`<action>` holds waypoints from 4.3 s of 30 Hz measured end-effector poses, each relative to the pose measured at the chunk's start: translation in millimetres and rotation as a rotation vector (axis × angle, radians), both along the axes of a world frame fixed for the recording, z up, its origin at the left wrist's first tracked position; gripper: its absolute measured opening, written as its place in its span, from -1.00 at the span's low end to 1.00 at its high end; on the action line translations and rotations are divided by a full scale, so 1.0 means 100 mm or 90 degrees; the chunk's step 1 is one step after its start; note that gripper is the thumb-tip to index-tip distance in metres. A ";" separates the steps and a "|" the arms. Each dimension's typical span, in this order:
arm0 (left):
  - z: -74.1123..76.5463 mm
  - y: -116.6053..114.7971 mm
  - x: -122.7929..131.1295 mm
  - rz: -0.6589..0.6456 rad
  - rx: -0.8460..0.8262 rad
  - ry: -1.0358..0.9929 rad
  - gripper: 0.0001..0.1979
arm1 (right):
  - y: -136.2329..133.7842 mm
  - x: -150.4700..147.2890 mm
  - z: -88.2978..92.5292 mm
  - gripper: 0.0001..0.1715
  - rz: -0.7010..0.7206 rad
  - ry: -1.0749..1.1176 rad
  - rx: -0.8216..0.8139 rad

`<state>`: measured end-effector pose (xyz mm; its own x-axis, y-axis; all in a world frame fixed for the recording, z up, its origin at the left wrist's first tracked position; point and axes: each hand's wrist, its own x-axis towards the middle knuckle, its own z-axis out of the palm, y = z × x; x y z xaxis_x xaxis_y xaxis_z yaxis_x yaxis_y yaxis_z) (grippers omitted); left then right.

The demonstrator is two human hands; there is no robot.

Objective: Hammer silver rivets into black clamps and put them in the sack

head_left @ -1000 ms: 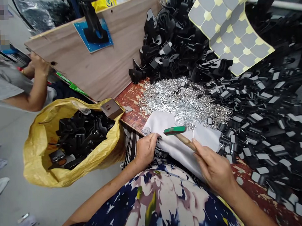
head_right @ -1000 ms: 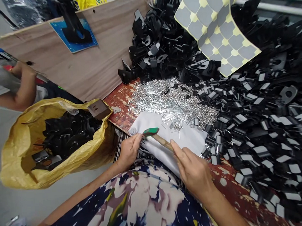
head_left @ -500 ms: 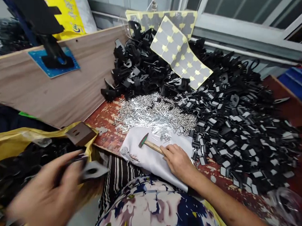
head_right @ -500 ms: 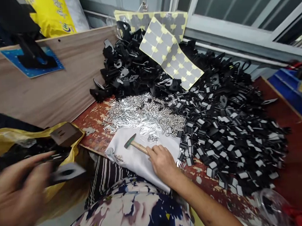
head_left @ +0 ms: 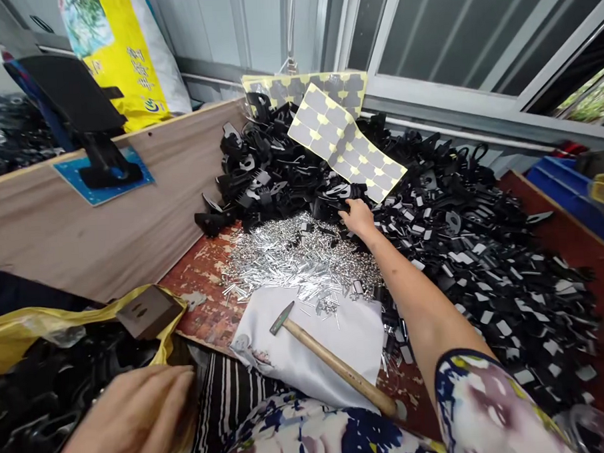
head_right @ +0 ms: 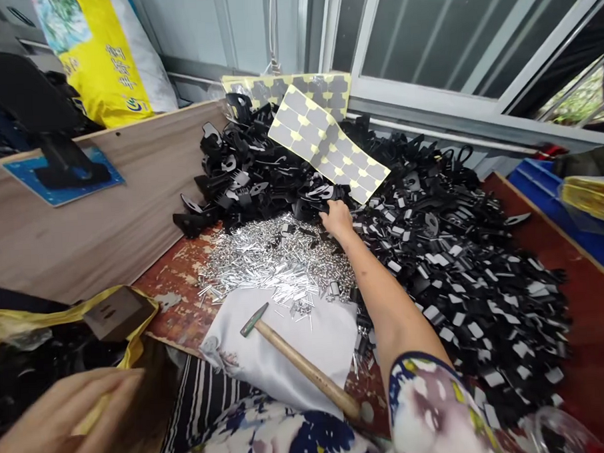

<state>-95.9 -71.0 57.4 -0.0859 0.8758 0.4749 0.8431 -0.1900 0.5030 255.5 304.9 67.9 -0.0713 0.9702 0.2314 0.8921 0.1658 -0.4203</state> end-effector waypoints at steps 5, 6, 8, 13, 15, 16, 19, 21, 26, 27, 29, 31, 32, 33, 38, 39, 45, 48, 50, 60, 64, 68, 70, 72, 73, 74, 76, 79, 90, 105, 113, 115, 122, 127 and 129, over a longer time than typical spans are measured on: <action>-0.07 0.12 0.32 -0.105 0.009 0.010 -0.87 | 0.30 -0.07 -0.11 -0.59 0.014 0.067 -0.005; -0.09 0.13 0.34 -0.113 -0.005 0.000 -0.87 | 0.27 -0.04 -0.13 -0.62 0.017 0.083 0.003; -0.13 0.17 0.36 -0.113 -0.021 -0.023 -0.85 | 0.17 0.08 -0.14 -0.66 0.021 0.120 0.016; -0.26 0.32 0.40 -0.144 -0.041 -0.047 -0.81 | -0.20 0.46 -0.16 -0.67 0.031 0.267 -0.009; -0.31 0.39 0.46 -0.170 -0.041 -0.062 -0.81 | -0.33 0.57 -0.17 -0.58 0.035 0.344 -0.033; -0.34 0.41 0.50 -0.184 -0.050 -0.074 -0.80 | -0.38 0.60 -0.16 -0.53 0.033 0.383 -0.039; -0.40 0.50 0.63 -0.218 -0.119 -0.144 -0.84 | -0.61 0.58 -0.12 -0.43 0.016 0.486 -0.036; -0.41 0.58 0.73 -0.214 -0.179 -0.240 -0.82 | -0.89 0.45 -0.11 -0.41 0.024 0.533 -0.053; -0.33 0.82 1.02 -0.232 -0.258 -0.560 -0.47 | -1.93 -0.20 -0.28 -0.52 0.305 0.551 -0.368; -0.32 0.84 1.06 -0.250 -0.276 -0.569 -0.58 | -2.09 -0.29 -0.32 -0.55 0.329 0.537 -0.393; -0.31 0.84 1.09 -0.258 -0.311 -0.560 -0.78 | -2.27 -0.31 -0.36 -0.59 0.341 0.493 -0.405; -0.33 0.80 1.05 -0.218 -0.339 -0.582 -0.75 | -2.27 -0.11 -0.35 -0.60 0.301 0.435 -0.369; -0.35 0.77 1.02 -0.183 -0.354 -0.615 -0.72 | -2.22 0.05 -0.34 -0.60 0.264 0.394 -0.326; -0.37 0.74 0.98 -0.148 -0.372 -0.653 -0.69 | -2.16 0.23 -0.33 -0.59 0.220 0.350 -0.273; -0.36 0.63 0.94 -0.012 -0.472 -0.857 -0.49 | -1.94 0.70 -0.40 -0.51 0.186 0.093 -0.074; -0.34 0.62 0.96 -0.005 -0.488 -0.883 -0.47 | -1.94 0.69 -0.43 -0.45 0.219 0.014 -0.052; -0.30 0.56 0.99 -0.031 -0.534 -0.919 -0.47 | -1.81 0.62 -0.50 -0.47 0.227 -0.196 0.054; -0.32 0.53 0.97 -0.008 -0.532 -0.940 -0.47 | -1.70 0.71 -0.44 -0.68 0.203 -0.035 0.088; -0.32 0.52 0.97 0.009 -0.530 -0.961 -0.47 | -1.73 0.74 -0.41 -0.78 0.171 0.102 0.095; -0.29 0.52 0.90 -0.045 -0.506 -0.915 -0.65 | -2.67 0.60 -0.66 -0.71 0.243 -0.075 0.023; -0.29 0.58 0.99 -0.120 -0.500 -0.812 -0.68 | -2.67 0.56 -0.59 -0.65 0.222 -0.086 0.059; -0.23 0.68 1.26 -0.218 -0.554 -0.825 -0.73 | -2.64 0.23 -0.42 -0.69 0.220 0.183 0.092; -0.18 0.72 1.40 -0.257 -0.550 -0.852 -0.73 | -2.65 0.03 -0.35 -0.68 0.259 0.259 0.087; -0.14 0.75 1.50 -0.277 -0.527 -0.871 -0.71 | -2.68 -0.14 -0.32 -0.65 0.296 0.292 0.085; -0.13 0.76 1.53 -0.280 -0.514 -0.876 -0.70 | -2.70 -0.20 -0.33 -0.63 0.303 0.302 0.087; -0.12 0.76 1.54 -0.280 -0.506 -0.879 -0.69 | -2.72 -0.24 -0.34 -0.61 0.302 0.311 0.090; -0.11 0.74 1.55 -0.279 -0.505 -0.884 -0.68 | -2.75 -0.28 -0.37 -0.60 0.298 0.333 0.085; -0.10 0.72 1.51 -0.279 -0.510 -0.890 -0.67 | -2.77 -0.30 -0.42 -0.61 0.278 0.384 0.056; -0.13 0.66 1.45 -0.312 -0.470 -0.911 -0.69 | -2.90 -0.31 -0.29 -0.44 0.303 0.281 0.186; -0.26 0.69 1.20 -0.201 -0.488 -0.767 -0.71 | -2.16 0.33 -0.46 -0.68 0.182 0.087 -0.021; -0.27 0.65 1.20 -0.187 -0.540 -0.816 -0.65 | -1.73 0.08 -0.64 -0.85 0.281 0.254 -0.038; -0.26 0.64 1.17 -0.178 -0.539 -0.831 -0.65 | -1.69 0.15 -0.57 -0.92 0.239 0.344 -0.035; -0.29 0.66 1.13 -0.159 -0.558 -0.853 -0.66 | -1.63 0.56 -0.47 -0.87 0.184 0.460 -0.082; -0.34 0.68 1.13 -0.164 -0.484 -0.828 -0.71 | -1.69 0.71 -0.51 -0.89 0.127 0.398 -0.101; -0.35 0.68 1.12 -0.161 -0.469 -0.832 -0.73 | -1.72 0.73 -0.48 -0.92 0.101 0.250 -0.035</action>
<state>15.9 -2.8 22.4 0.0973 0.9317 -0.3499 -0.2707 0.3631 0.8916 328.4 132.9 20.2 -0.1381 0.9661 0.2183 0.6277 0.2559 -0.7352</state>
